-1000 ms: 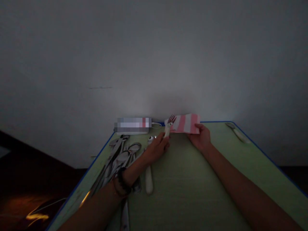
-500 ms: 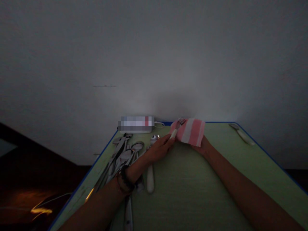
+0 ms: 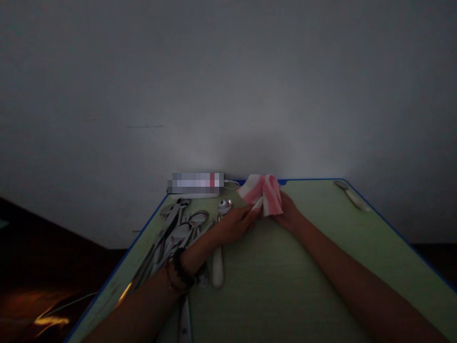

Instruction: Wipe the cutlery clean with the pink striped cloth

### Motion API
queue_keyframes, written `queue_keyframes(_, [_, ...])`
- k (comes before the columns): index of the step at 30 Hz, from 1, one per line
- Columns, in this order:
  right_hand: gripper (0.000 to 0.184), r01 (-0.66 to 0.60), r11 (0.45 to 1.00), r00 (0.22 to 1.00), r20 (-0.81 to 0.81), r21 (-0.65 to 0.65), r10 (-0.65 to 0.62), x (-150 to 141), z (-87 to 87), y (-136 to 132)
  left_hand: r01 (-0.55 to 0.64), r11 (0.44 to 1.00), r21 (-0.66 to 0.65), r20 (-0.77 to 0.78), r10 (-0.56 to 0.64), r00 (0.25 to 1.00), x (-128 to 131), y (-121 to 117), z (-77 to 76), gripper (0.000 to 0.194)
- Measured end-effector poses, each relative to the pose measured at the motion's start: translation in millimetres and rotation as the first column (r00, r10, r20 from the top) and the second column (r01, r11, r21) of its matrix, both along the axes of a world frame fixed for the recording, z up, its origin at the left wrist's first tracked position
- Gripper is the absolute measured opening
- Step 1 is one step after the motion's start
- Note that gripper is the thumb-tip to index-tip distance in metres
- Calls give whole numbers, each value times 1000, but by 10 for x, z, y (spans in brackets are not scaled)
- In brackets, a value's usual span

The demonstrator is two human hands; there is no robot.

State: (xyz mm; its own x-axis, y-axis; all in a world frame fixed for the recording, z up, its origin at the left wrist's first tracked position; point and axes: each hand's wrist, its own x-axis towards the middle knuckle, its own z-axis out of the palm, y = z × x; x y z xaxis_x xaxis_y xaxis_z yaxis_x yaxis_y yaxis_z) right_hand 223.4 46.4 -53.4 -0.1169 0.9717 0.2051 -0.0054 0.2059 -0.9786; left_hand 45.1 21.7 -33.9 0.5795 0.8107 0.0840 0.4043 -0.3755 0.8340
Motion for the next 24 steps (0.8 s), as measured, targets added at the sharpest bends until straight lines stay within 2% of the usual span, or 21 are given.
queue_keyframes(3, [14,-6,997,977,-215,-82,-11,-105,-31,2,-7,1000,-25,-1,7,1000,7,-15,20,39])
queue_keyframes(6, [16,-61,976,898,-438,-210,-39,-147,-37,11,8,999,-53,0,-8,1000,-4,-29,42,31])
queue_keyframes(11, [17,-82,959,898,-438,-273,-48,-99,-46,51,39,999,-22,-37,-39,999,-29,-34,49,25])
queue_keyframes(15, [9,-92,944,867,-492,-317,-80,-94,-64,111,41,999,-25,5,-41,999,-24,-24,36,27])
queue_keyframes(18, [6,-120,946,810,-581,-301,-82,-84,-38,145,1,999,-32,28,0,1000,-18,-11,26,30])
queue_keyframes(22, [9,-112,956,667,-734,-270,-129,-59,36,147,3,996,-91,35,0,999,-17,6,14,35])
queue_keyframes(24, [11,-127,955,653,-748,-267,-122,-63,64,127,9,993,-115,43,-4,999,-18,11,8,34])
